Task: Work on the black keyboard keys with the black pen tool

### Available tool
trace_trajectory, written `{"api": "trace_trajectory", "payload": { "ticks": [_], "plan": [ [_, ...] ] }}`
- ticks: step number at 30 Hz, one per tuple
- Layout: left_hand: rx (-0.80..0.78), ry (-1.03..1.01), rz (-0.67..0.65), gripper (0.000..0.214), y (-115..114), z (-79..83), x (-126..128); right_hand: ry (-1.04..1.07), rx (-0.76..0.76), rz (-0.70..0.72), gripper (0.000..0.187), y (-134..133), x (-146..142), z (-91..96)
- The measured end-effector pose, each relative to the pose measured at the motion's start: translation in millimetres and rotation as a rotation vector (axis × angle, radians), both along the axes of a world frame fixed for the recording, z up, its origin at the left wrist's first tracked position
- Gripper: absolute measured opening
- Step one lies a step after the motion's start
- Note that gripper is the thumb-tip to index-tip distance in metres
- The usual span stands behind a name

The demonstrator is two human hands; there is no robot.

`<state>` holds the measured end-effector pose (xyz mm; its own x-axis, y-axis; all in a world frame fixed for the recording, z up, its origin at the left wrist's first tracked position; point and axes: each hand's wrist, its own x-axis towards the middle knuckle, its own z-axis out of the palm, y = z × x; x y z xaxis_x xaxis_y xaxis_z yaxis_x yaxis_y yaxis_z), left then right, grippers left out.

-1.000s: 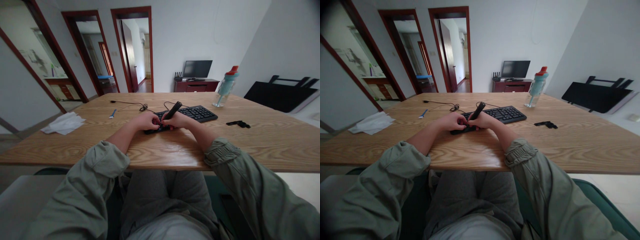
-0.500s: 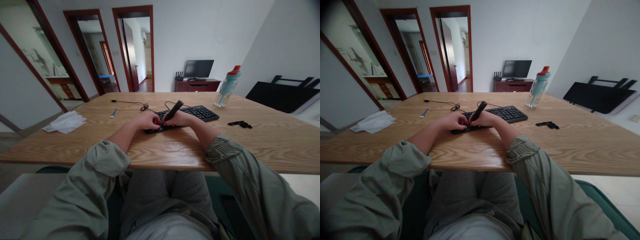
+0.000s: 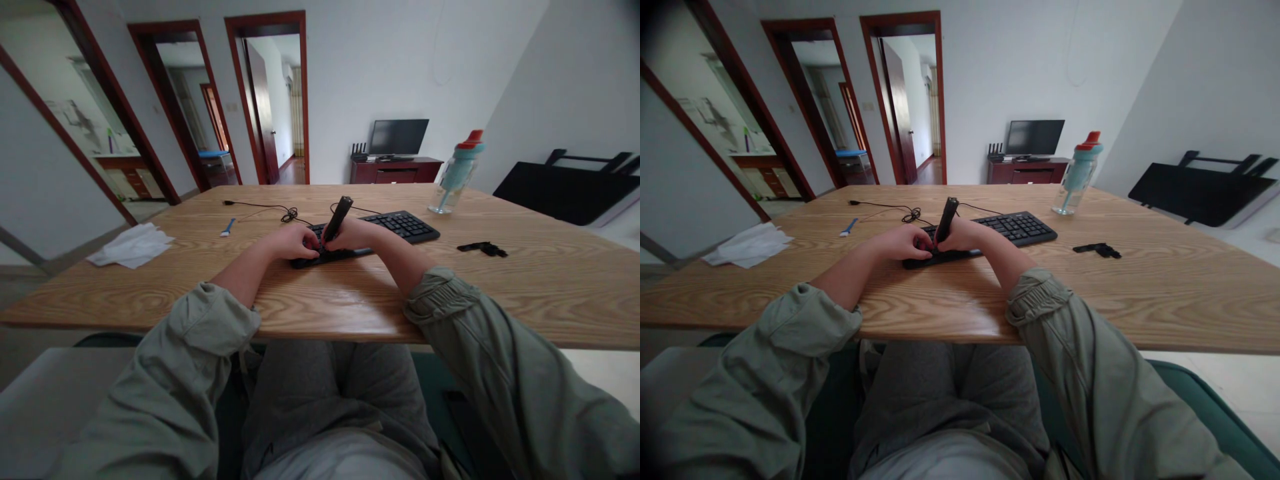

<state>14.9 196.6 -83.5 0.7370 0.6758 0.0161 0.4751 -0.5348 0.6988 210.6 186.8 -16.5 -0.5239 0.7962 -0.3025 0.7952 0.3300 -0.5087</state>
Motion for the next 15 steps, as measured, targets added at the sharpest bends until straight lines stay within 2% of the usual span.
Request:
{"api": "trace_trajectory", "payload": {
  "ticks": [4,7,9,11,15],
  "plan": [
    [0.029,-0.002,-0.007,0.034,0.0,-1.6,0.6,0.045,0.03,0.003,0.016,-1.8,-3.8,-0.8],
    [0.045,0.001,-0.008,0.032,-1.3,-0.7,1.6,0.101,-0.021,-0.079,0.009,-3.1,-3.6,-6.9],
    [0.046,-0.001,-0.01,0.031,-1.6,0.3,1.7,0.118,-0.036,-0.142,0.016,-4.1,-4.1,-11.5],
    [0.045,0.005,-0.017,0.033,-0.9,1.3,0.3,0.118,0.018,-0.162,0.017,-5.1,-5.4,-15.0],
    [0.023,0.016,0.016,0.038,2.5,2.7,-7.6,0.071,0.114,-0.169,0.006,-7.8,-10.1,-18.4]
  ]
}}
